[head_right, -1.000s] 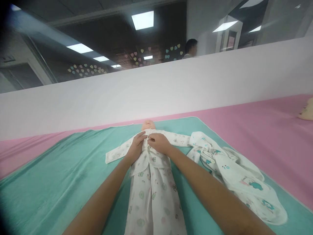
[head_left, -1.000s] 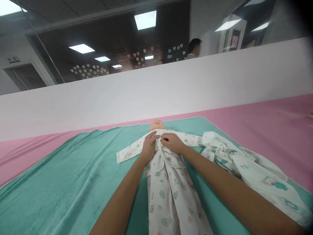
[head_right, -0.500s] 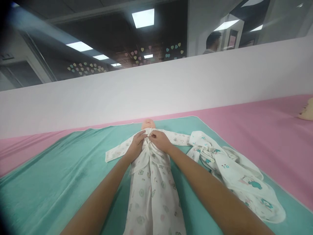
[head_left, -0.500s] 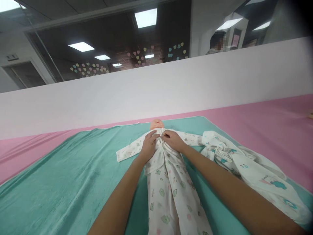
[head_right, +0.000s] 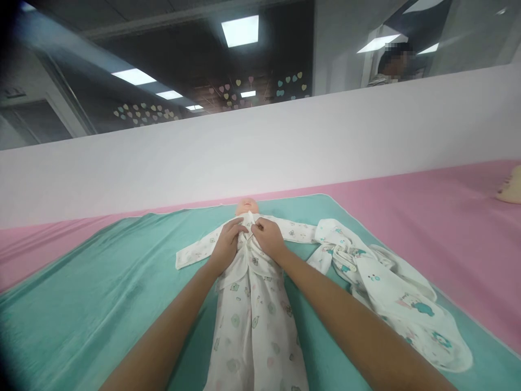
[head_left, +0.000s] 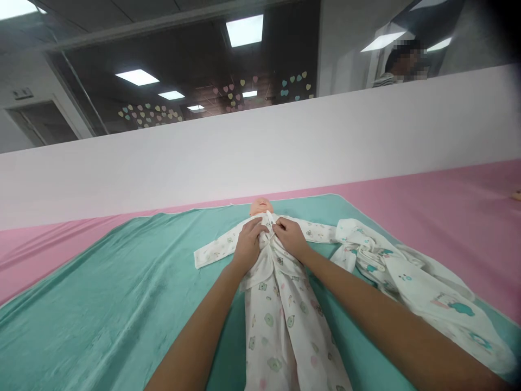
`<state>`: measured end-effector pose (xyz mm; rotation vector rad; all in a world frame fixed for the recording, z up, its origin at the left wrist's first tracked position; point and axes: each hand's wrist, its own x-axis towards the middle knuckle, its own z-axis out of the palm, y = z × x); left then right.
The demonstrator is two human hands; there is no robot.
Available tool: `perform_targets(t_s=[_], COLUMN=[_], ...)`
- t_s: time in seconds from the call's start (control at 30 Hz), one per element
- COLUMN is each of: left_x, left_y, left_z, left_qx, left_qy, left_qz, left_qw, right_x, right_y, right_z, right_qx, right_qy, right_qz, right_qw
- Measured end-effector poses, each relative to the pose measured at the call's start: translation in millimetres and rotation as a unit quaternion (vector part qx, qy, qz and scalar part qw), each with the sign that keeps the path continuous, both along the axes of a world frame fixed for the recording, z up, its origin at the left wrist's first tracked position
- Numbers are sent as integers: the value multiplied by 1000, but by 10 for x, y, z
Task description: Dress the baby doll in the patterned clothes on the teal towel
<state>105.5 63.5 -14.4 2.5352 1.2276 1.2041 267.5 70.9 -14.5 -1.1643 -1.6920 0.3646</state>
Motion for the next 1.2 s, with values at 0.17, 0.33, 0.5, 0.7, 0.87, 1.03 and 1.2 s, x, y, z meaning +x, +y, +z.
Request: perform_targets(t_s=[0.17,0.33,0.5,0.7,0.87,1.03,1.2], left_x=[-66,-122,-130,-140,-144,-143,-133], left_y=[-248,-297,-270,-314,-294,-285,-289], left_z=[-94,-197,-195,-174,-197,-209,-204], left_qx=[3,-11,-16,-21,-7,-3,12], left_qy=[15,-30,-45,-32,-31,-23,-14], left_qz=[-12,-23,-36,-29,-27,-28,-25], left_qw=[1000,999,998,999,999,999,1000], right_x=[-34,-65,-156,-84,71,153,165], right_y=[-326,-514,-550,-524,-459,-393,-359], right_z=[-32,66,82,80,115,123,132], right_qx=[28,32,22,37,31,-11,-29], right_qy=[-84,-262,-336,-326,-249,-201,-138], right_qz=[-28,11,-40,20,131,202,212], right_qw=[996,964,941,945,959,958,967])
